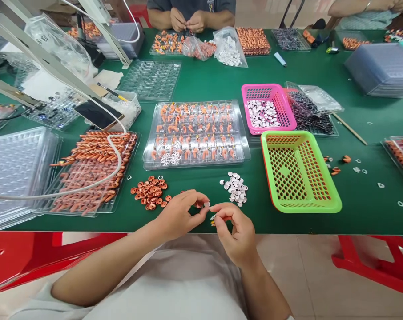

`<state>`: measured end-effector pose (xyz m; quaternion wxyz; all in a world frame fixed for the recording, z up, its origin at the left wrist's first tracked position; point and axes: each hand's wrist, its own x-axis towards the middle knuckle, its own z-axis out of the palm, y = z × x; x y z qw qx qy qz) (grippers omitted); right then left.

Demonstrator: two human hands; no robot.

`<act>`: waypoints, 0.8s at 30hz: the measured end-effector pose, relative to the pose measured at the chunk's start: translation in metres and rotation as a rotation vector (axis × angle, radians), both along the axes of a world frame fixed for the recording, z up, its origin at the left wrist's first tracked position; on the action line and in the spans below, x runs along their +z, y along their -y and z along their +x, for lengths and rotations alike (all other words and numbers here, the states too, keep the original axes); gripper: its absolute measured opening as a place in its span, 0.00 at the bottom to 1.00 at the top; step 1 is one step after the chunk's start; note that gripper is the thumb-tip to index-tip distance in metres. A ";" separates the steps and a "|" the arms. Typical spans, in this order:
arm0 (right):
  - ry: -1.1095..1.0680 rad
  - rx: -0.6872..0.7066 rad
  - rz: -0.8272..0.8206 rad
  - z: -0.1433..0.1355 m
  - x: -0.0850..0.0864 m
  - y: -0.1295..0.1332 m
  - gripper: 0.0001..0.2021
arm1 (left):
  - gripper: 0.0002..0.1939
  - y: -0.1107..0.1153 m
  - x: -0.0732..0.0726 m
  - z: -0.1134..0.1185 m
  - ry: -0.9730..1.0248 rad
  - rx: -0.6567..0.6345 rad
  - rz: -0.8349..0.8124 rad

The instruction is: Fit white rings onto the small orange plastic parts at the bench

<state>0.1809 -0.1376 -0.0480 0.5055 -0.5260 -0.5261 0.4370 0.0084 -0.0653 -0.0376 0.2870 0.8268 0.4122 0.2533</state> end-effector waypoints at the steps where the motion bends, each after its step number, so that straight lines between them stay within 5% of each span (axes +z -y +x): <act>1: 0.043 0.020 0.030 -0.004 0.002 -0.001 0.05 | 0.04 0.002 0.002 -0.001 0.029 0.014 -0.002; 6: 0.215 0.063 0.170 -0.017 0.009 -0.006 0.08 | 0.06 0.011 0.004 -0.006 0.101 0.065 -0.057; 11: 0.286 0.140 0.206 -0.020 0.011 -0.008 0.09 | 0.16 0.013 0.002 -0.019 0.164 -0.030 -0.108; 16: 0.309 0.172 0.216 -0.022 0.014 -0.009 0.09 | 0.10 0.008 0.012 -0.030 0.237 -0.080 -0.371; 24: 0.417 0.297 0.364 -0.020 0.016 -0.013 0.12 | 0.05 0.010 0.014 -0.035 0.269 0.041 -0.633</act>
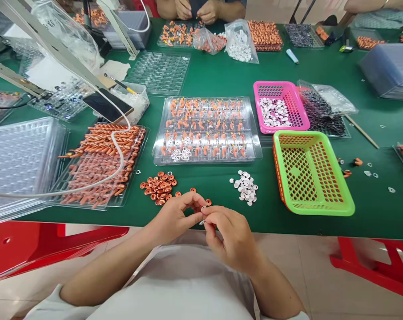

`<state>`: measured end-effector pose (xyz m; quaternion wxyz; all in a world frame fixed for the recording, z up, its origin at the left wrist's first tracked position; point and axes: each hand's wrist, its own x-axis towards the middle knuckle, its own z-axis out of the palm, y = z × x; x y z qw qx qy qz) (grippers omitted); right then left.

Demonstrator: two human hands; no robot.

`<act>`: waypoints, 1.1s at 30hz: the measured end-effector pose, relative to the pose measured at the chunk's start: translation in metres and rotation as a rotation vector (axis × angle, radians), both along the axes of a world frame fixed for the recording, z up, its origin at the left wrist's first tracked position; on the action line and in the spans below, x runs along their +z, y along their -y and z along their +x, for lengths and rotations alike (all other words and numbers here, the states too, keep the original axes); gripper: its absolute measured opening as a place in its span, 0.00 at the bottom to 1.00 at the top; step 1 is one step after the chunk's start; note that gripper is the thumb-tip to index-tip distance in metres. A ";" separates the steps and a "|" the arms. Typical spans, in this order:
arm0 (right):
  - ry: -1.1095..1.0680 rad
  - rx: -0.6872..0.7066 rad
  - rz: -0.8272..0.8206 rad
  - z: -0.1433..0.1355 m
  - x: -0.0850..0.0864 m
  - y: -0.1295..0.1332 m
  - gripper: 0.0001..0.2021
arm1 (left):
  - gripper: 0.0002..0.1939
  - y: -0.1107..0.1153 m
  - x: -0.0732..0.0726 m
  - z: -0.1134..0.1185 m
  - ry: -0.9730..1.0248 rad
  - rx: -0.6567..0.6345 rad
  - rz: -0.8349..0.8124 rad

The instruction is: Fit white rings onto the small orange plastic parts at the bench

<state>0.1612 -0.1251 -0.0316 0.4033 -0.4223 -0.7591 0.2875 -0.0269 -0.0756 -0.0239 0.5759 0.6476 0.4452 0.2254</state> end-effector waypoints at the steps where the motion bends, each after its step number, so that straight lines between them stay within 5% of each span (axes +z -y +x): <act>1: 0.007 0.010 0.002 0.001 0.000 0.000 0.12 | 0.06 0.000 -0.001 -0.001 0.003 -0.003 -0.006; 5: 0.020 0.034 0.001 0.005 0.001 -0.003 0.12 | 0.15 -0.002 0.003 -0.005 0.039 -0.091 -0.048; 10: -0.071 0.088 -0.060 0.005 0.004 -0.005 0.09 | 0.10 -0.008 0.014 -0.009 0.060 -0.177 -0.084; 19: -0.203 -0.141 -0.385 0.000 0.007 -0.005 0.06 | 0.08 0.003 0.000 0.001 0.078 0.130 -0.080; 33: -0.187 -0.127 -0.455 0.002 0.009 -0.007 0.07 | 0.06 0.006 0.002 0.010 0.022 0.083 0.173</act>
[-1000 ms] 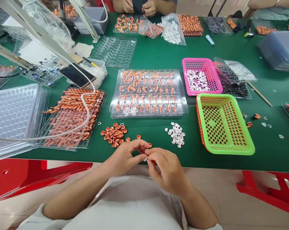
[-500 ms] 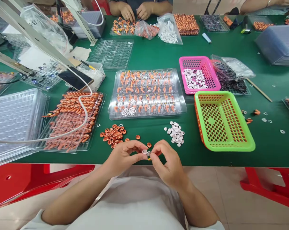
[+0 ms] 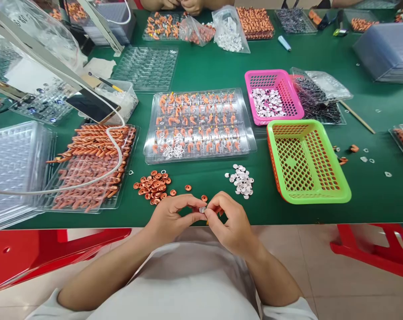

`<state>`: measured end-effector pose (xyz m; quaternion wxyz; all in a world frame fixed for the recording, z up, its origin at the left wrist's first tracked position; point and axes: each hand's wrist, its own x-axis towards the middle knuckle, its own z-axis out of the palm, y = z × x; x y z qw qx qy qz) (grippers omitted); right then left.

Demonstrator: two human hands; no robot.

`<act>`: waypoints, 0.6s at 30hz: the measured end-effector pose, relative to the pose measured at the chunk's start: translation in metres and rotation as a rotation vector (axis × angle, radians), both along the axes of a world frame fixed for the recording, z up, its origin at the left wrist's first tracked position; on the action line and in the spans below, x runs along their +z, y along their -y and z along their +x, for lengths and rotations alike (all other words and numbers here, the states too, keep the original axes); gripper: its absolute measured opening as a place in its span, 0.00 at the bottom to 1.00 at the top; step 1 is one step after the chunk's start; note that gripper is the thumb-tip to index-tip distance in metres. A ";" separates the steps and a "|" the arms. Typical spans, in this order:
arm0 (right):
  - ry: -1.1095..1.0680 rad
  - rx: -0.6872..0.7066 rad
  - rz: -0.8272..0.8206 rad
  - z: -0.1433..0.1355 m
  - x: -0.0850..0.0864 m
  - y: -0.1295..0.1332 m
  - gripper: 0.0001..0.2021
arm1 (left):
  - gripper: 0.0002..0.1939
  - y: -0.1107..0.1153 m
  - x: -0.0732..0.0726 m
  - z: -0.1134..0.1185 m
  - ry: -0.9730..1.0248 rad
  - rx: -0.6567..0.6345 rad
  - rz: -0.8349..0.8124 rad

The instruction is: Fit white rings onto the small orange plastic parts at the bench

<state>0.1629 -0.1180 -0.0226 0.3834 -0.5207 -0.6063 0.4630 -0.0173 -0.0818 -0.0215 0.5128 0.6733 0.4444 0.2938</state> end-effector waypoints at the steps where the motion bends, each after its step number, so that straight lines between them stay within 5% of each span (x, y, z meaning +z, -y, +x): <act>1: -0.002 -0.002 -0.003 0.000 0.000 0.000 0.07 | 0.06 0.000 -0.001 0.000 -0.001 -0.003 0.016; 18: -0.001 0.059 0.035 0.004 -0.003 -0.004 0.07 | 0.06 -0.003 -0.003 -0.001 -0.045 -0.010 0.020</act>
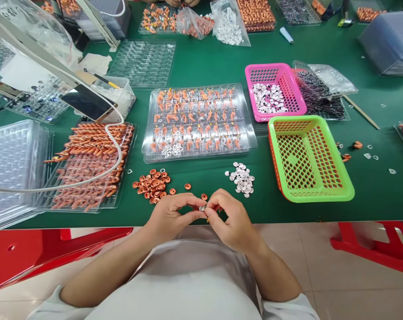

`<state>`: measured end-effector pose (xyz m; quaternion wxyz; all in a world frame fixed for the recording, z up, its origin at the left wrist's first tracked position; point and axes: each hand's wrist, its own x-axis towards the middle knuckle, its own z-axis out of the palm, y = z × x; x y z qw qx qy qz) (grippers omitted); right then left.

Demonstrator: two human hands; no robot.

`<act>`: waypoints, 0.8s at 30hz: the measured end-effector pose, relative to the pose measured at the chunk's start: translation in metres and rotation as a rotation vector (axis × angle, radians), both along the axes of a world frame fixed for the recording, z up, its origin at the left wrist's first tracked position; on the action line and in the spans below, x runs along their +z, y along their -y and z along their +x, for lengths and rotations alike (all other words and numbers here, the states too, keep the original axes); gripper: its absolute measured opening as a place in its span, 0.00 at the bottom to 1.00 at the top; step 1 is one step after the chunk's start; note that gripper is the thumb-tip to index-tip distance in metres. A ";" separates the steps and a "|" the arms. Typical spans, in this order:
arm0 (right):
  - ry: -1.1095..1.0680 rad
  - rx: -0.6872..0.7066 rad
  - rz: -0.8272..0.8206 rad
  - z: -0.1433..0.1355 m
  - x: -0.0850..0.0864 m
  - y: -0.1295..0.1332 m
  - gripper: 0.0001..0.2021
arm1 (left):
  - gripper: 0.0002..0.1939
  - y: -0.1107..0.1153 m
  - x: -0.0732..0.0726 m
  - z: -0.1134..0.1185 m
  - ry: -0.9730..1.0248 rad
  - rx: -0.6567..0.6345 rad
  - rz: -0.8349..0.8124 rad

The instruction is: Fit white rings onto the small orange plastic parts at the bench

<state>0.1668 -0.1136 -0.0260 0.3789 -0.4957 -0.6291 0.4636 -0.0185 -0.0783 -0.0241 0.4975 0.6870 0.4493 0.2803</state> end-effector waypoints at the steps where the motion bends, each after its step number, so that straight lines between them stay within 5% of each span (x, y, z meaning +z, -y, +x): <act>1: 0.001 0.007 0.004 0.000 0.000 0.000 0.07 | 0.05 0.000 0.000 0.000 -0.002 -0.006 0.005; 17: -0.066 0.035 -0.248 -0.001 0.003 -0.002 0.06 | 0.07 0.008 -0.003 -0.004 0.032 -0.070 0.390; 24: -0.025 -0.034 -0.144 -0.006 0.005 -0.004 0.07 | 0.08 0.007 0.010 -0.005 0.077 0.007 -0.022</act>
